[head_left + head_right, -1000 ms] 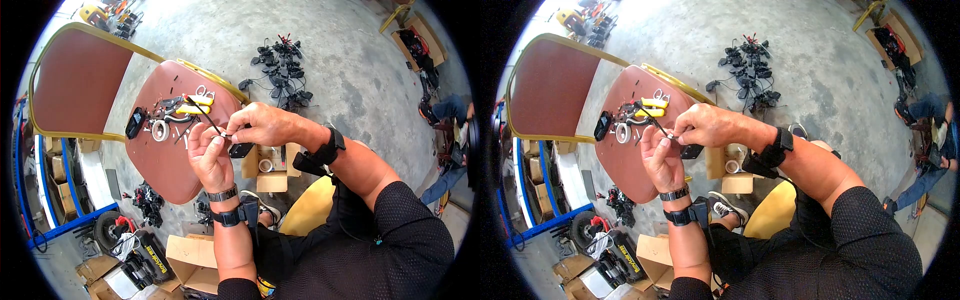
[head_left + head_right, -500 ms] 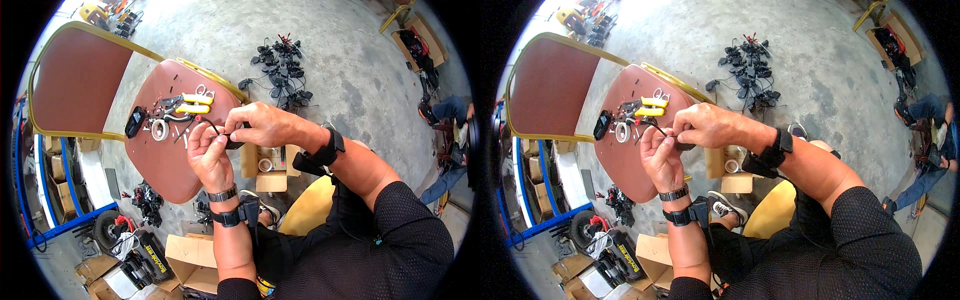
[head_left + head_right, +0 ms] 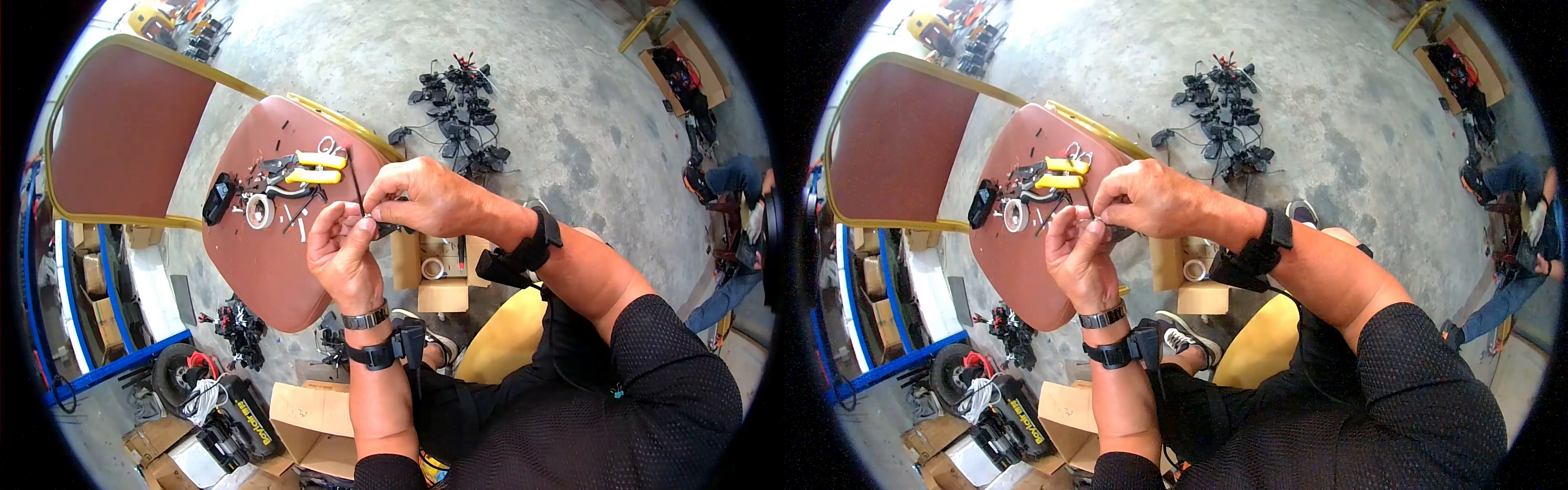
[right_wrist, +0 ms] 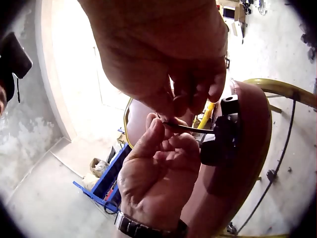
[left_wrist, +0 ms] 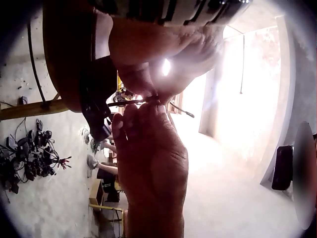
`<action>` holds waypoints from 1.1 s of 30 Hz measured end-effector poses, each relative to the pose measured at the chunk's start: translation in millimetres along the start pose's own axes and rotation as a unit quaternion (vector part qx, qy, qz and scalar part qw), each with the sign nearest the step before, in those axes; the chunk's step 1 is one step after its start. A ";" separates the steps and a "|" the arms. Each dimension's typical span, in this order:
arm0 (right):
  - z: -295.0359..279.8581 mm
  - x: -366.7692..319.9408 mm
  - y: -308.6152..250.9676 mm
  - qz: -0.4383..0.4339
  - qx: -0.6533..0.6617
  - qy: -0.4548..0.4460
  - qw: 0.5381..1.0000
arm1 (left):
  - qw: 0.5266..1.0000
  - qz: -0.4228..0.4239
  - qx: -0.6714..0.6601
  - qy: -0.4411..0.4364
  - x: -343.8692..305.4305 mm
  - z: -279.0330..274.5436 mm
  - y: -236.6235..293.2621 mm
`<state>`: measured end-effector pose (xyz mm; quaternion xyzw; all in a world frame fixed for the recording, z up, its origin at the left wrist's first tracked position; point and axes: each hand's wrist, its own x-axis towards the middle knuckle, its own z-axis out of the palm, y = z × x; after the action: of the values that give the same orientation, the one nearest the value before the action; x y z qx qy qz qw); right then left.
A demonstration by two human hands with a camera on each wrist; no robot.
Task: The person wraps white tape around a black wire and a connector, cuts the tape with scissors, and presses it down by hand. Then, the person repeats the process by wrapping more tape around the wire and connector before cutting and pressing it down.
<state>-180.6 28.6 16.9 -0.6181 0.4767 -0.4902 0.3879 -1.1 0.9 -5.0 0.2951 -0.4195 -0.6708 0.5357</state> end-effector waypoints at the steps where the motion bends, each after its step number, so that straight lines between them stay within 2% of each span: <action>1: 0.2 -0.3 0.5 -0.011 -0.011 -0.001 1.000 | 1.000 0.000 0.004 0.001 0.0 0.7 0.4; 5: 1.7 -0.2 3.4 -0.039 -0.037 0.007 0.999 | 1.000 -0.012 0.020 0.017 -0.9 4.4 2.3; 11: -1.3 -0.1 1.7 -0.040 -0.066 0.006 0.997 | 0.998 -0.035 0.052 -0.014 -1.4 4.2 1.2; 17: -2.9 -1.3 9.8 -0.072 -0.114 0.015 0.991 | 0.988 -0.064 0.141 -0.018 -3.0 8.6 -1.3; 23: 0.1 -1.2 14.8 -0.107 -0.142 0.026 0.984 | 0.976 -0.040 0.214 -0.011 -4.9 8.5 -1.4; 29: 4.1 -0.3 15.1 -0.083 -0.129 0.029 0.988 | 0.985 -0.014 0.170 0.041 -8.2 15.6 -6.1; 33: 5.9 -0.7 15.0 -0.064 -0.132 0.042 0.988 | 0.981 -0.002 0.191 0.032 -10.6 19.6 -4.7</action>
<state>-178.0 25.7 1.3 -0.6722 0.5125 -0.4721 0.2500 -17.2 16.4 -0.4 0.4141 -0.5220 -0.5695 0.4813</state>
